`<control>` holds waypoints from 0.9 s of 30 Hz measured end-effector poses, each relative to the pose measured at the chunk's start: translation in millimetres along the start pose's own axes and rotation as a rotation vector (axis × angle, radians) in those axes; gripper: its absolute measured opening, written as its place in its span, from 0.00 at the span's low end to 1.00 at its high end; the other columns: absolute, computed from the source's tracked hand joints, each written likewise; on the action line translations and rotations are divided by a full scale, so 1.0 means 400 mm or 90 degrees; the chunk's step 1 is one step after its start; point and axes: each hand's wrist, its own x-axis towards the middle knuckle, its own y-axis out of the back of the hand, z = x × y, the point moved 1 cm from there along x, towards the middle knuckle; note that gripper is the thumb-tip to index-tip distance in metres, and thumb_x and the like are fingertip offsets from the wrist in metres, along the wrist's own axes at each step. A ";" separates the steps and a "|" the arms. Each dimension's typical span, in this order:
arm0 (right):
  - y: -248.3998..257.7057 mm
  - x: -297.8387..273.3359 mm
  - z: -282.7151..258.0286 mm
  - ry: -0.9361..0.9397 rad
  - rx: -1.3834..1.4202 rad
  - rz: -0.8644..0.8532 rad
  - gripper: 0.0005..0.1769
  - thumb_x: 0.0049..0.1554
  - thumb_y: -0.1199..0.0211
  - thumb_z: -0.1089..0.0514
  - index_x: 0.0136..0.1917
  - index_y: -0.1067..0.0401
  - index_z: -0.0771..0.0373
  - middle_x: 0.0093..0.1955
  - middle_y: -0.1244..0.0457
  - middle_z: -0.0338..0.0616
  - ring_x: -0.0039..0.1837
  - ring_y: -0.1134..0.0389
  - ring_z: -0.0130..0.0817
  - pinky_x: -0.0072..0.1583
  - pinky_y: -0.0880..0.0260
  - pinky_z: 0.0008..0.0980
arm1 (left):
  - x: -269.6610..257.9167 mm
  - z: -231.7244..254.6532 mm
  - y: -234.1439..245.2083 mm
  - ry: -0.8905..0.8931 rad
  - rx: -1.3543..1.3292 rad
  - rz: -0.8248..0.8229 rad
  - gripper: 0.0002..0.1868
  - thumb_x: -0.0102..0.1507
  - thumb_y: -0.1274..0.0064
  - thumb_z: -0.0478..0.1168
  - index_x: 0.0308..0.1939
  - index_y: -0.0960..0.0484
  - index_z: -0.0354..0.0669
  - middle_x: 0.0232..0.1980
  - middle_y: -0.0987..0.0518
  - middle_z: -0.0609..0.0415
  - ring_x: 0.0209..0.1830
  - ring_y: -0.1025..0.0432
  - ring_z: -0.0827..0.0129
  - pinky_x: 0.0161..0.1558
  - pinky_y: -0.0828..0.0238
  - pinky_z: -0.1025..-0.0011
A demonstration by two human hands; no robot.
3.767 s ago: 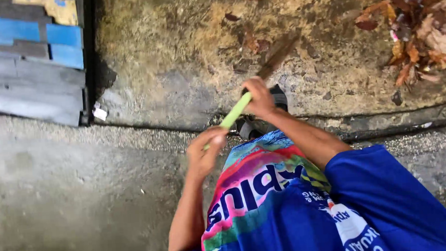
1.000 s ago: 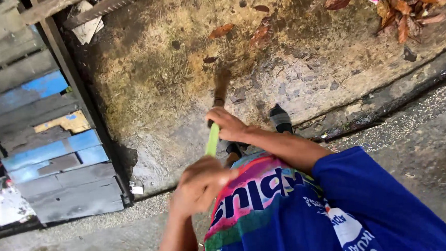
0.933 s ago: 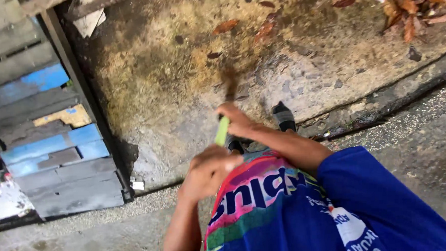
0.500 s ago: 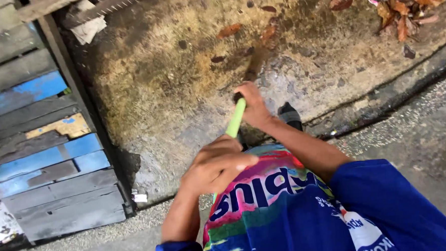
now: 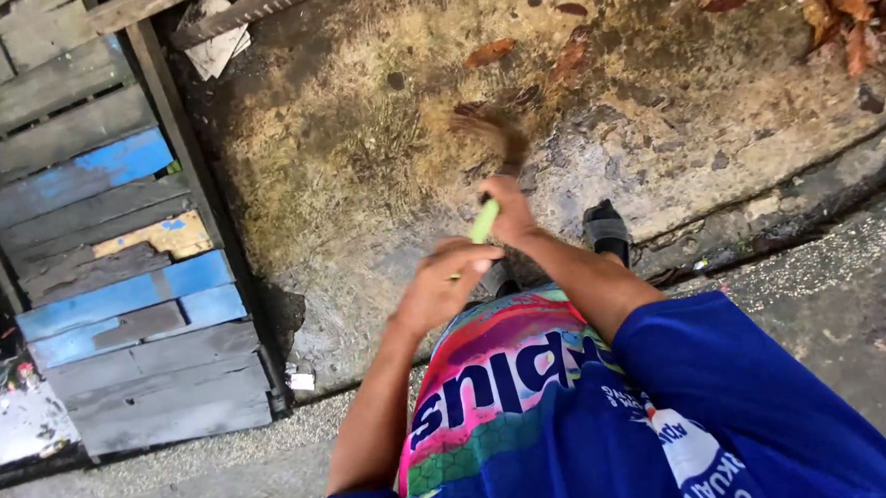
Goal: Sweeping dry leaves into a pile using a broom.
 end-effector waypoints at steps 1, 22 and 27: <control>0.029 -0.009 0.022 -0.002 -0.003 0.003 0.16 0.49 0.34 0.66 0.51 0.31 0.58 0.47 0.37 0.49 0.52 0.36 0.52 0.54 0.36 0.46 | 0.014 0.003 -0.012 -0.002 -0.002 -0.004 0.10 0.71 0.47 0.40 0.53 0.15 0.44 0.46 0.18 0.46 0.51 0.24 0.54 0.55 0.27 0.60; 0.155 0.085 -0.011 -0.004 -0.037 -0.021 0.17 0.53 0.30 0.62 0.54 0.30 0.59 0.52 0.35 0.48 0.58 0.35 0.51 0.60 0.35 0.47 | 0.190 0.113 -0.026 -0.078 0.016 -0.105 0.09 0.67 0.43 0.35 0.50 0.14 0.43 0.40 0.17 0.49 0.46 0.22 0.55 0.55 0.25 0.60; 0.330 0.067 0.147 -0.026 -0.080 0.086 0.20 0.52 0.29 0.62 0.54 0.33 0.62 0.50 0.37 0.53 0.56 0.37 0.54 0.59 0.35 0.50 | 0.299 0.091 -0.176 -0.070 -0.020 -0.243 0.10 0.71 0.49 0.38 0.54 0.16 0.45 0.48 0.16 0.51 0.56 0.24 0.54 0.67 0.33 0.56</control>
